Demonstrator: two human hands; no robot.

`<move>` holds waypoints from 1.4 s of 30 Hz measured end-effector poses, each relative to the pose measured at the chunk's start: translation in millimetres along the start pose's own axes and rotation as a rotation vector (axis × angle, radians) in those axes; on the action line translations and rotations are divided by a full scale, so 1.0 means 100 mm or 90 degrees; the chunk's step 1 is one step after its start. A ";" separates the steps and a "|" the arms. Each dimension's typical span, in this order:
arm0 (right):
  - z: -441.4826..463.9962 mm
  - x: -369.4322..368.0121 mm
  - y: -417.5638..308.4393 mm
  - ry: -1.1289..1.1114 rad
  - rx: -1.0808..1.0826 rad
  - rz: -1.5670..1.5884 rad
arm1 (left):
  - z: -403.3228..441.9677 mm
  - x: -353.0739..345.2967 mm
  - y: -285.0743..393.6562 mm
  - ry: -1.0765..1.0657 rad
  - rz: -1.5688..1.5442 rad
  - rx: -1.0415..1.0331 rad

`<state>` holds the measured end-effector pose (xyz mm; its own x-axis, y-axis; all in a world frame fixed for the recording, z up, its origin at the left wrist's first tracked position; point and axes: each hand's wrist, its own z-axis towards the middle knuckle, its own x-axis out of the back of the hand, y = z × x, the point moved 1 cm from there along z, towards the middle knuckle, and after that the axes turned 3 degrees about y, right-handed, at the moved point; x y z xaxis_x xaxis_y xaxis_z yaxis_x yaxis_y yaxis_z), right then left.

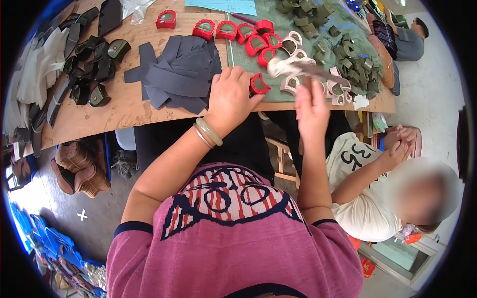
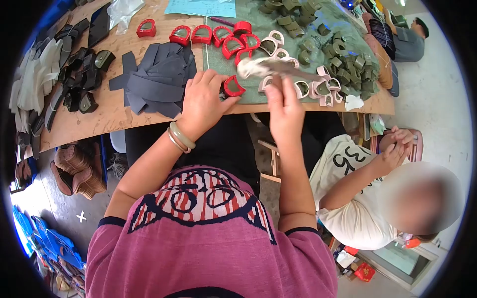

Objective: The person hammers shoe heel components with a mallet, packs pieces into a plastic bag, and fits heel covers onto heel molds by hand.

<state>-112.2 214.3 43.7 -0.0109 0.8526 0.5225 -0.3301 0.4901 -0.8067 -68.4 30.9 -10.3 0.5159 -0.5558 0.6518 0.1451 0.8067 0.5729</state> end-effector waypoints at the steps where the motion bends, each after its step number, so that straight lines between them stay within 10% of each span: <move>1: 0.05 0.04 -0.10 0.038 -0.086 0.141 | -0.02 0.00 0.00 -0.005 0.002 0.003; 17: 3.04 -2.27 -0.56 -0.067 0.560 -0.393 | 0.02 0.08 0.04 -0.041 0.002 -0.002; 28: 3.32 -2.53 0.01 -0.275 0.590 -0.235 | 0.01 0.07 0.05 -0.062 -0.005 0.010; 30: 2.98 -1.78 -0.34 -0.151 0.627 -0.016 | 0.02 0.05 0.02 -0.057 0.000 0.010; 34: 1.56 -0.29 -0.46 -0.142 0.260 0.024 | 0.00 0.01 0.00 0.012 -0.020 0.035; 42: 0.19 -0.57 0.02 -0.019 0.355 -0.084 | -0.06 0.12 0.08 0.027 -0.036 0.043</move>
<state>-130.3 162.9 17.5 0.0404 0.7808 0.6234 -0.7783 0.4159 -0.4705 -56.3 31.8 -1.4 0.5442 -0.5895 0.5970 0.1180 0.7582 0.6412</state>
